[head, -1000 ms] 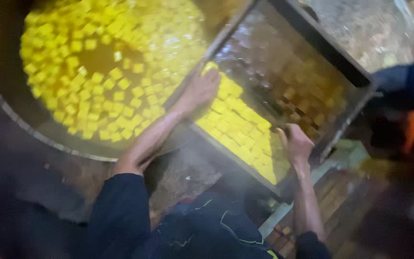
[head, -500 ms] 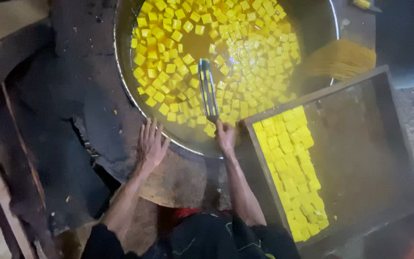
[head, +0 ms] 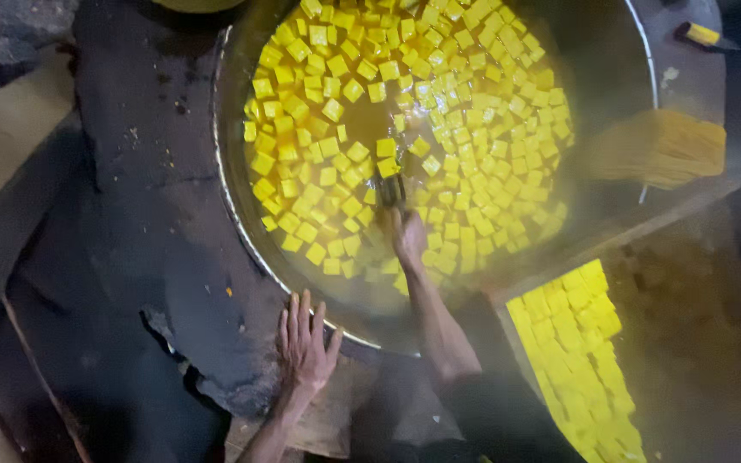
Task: The person uses a slotted skimmer to scoop yellow tofu cubes out of a large vat of hot water and transfers them into a wooden slatted draining tray, occasionally arranging the cubes by hand so they sit in rows in the tray.
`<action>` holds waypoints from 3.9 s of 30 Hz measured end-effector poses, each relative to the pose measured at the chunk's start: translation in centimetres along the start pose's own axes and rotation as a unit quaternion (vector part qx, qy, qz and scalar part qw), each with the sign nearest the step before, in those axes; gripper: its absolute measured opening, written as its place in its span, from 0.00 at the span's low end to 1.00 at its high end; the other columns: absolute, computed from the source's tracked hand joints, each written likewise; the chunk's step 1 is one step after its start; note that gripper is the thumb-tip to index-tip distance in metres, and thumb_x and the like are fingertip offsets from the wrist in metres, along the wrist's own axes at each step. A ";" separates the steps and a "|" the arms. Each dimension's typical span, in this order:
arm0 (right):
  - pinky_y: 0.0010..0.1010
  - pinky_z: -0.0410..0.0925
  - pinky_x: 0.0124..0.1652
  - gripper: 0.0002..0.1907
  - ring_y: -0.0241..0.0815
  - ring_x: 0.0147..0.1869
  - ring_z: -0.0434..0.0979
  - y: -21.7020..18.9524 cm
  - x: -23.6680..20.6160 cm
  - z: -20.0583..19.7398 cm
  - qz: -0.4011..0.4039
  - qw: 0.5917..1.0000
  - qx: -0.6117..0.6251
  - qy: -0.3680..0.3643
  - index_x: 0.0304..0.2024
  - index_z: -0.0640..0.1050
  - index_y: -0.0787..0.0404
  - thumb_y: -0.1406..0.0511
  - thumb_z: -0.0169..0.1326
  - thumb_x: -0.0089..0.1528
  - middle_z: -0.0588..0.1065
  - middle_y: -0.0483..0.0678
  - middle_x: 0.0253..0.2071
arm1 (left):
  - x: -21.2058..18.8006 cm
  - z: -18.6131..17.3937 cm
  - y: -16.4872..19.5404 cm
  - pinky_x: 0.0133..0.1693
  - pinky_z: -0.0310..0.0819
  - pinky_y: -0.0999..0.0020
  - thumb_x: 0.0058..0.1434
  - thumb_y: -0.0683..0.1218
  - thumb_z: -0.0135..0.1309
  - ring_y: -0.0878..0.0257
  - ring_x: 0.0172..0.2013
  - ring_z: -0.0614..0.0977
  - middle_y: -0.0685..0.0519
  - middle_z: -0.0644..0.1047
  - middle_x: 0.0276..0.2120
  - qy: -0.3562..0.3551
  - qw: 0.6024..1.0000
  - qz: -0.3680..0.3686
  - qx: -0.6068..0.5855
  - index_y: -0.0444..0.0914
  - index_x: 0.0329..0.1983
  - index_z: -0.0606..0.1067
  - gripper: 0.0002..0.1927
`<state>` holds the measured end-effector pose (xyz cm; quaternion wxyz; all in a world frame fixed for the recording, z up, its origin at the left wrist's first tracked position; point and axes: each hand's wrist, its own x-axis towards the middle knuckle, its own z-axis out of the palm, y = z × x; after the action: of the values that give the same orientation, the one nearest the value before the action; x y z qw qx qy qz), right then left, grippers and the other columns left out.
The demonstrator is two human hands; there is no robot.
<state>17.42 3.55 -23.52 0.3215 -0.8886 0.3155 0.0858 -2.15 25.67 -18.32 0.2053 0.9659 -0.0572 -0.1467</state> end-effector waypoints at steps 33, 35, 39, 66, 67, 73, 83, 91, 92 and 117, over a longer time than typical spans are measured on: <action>0.33 0.71 0.36 0.15 0.41 0.35 0.80 39.4 -23.5 -46.8 -0.135 0.976 -0.023 0.171 0.45 0.82 0.63 0.57 0.64 0.68 0.81 0.54 0.37 | -7.8 -2.4 9.7 0.67 0.62 0.47 0.70 0.46 0.57 0.46 0.69 0.65 0.43 0.66 0.68 0.158 0.982 -0.012 -0.101 0.36 0.58 0.75 0.15; 0.35 0.71 0.36 0.17 0.45 0.34 0.80 43.5 -25.7 -48.1 -0.066 0.984 -0.013 0.165 0.45 0.81 0.64 0.56 0.64 0.66 0.80 0.55 0.34 | -8.3 -2.8 11.9 0.68 0.61 0.47 0.70 0.44 0.57 0.44 0.70 0.65 0.41 0.66 0.68 0.176 0.978 0.048 -0.105 0.34 0.58 0.75 0.15; 0.38 0.71 0.36 0.18 0.49 0.36 0.82 49.4 -28.2 -49.0 -0.040 0.986 -0.040 0.157 0.44 0.82 0.63 0.54 0.62 0.66 0.80 0.55 0.35 | -7.4 -2.2 15.9 0.68 0.62 0.48 0.68 0.41 0.58 0.44 0.69 0.67 0.40 0.66 0.67 0.188 0.962 0.136 -0.143 0.32 0.58 0.75 0.16; 0.36 0.70 0.37 0.15 0.46 0.34 0.77 53.3 -35.8 -45.3 0.012 0.936 0.034 0.350 0.45 0.78 0.64 0.59 0.65 0.67 0.77 0.52 0.33 | -9.5 19.6 53.7 0.65 0.34 0.28 0.57 0.56 0.59 0.44 0.71 0.55 0.35 0.62 0.68 0.089 0.891 0.444 -0.033 0.35 0.63 0.69 0.34; 0.34 0.71 0.38 0.14 0.43 0.35 0.77 53.7 -36.2 -45.3 0.010 0.928 0.049 0.369 0.46 0.78 0.64 0.60 0.65 0.68 0.78 0.50 0.33 | -9.9 19.9 53.3 0.67 0.36 0.30 0.59 0.56 0.58 0.43 0.72 0.55 0.34 0.63 0.68 0.074 0.893 0.440 -0.060 0.34 0.65 0.69 0.34; 0.25 0.67 0.36 0.11 0.30 0.35 0.72 53.7 -37.4 -44.1 0.050 0.899 0.189 0.391 0.45 0.77 0.66 0.63 0.62 0.69 0.76 0.42 0.34 | -12.9 20.8 52.9 0.70 0.48 0.38 0.64 0.46 0.49 0.44 0.70 0.64 0.46 0.71 0.63 -0.069 0.775 0.615 -0.126 0.37 0.63 0.73 0.24; 0.21 0.67 0.33 0.12 0.28 0.33 0.73 52.7 -42.5 -41.9 0.114 0.879 0.231 0.401 0.46 0.78 0.67 0.63 0.61 0.69 0.75 0.41 0.32 | -14.7 20.4 55.3 0.66 0.43 0.27 0.66 0.45 0.47 0.54 0.53 0.77 0.51 0.76 0.45 -0.166 0.720 0.674 -0.020 0.41 0.51 0.72 0.11; 0.22 0.69 0.31 0.11 0.30 0.31 0.74 55.5 -45.8 -39.1 0.148 0.827 0.376 0.391 0.48 0.75 0.68 0.64 0.57 0.70 0.76 0.44 0.33 | -13.2 21.5 55.3 0.62 0.55 0.36 0.59 0.46 0.52 0.50 0.50 0.78 0.46 0.75 0.45 -0.144 0.681 0.711 -0.102 0.36 0.52 0.71 0.18; 0.22 0.69 0.32 0.11 0.30 0.31 0.74 55.8 -46.2 -39.0 0.148 0.823 0.385 0.391 0.47 0.75 0.68 0.64 0.57 0.71 0.76 0.44 0.33 | -13.1 21.7 55.5 0.62 0.59 0.40 0.62 0.45 0.50 0.48 0.52 0.77 0.46 0.74 0.48 -0.180 0.675 0.704 -0.126 0.37 0.54 0.71 0.17; 0.42 0.70 0.37 0.27 0.47 0.35 0.78 12.4 -17.2 -15.9 -0.025 0.984 0.153 -0.089 0.45 0.81 0.69 0.49 0.56 0.65 0.80 0.58 0.32 | -2.1 -1.6 5.1 0.70 0.54 0.45 0.70 0.55 0.50 0.43 0.73 0.60 0.40 0.63 0.72 0.131 0.989 0.069 0.024 0.35 0.68 0.69 0.28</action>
<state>-4.53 -5.07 -11.41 0.4824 -0.8254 0.2730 0.1072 -3.91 21.96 -14.28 0.1978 0.9752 -0.0996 -0.0033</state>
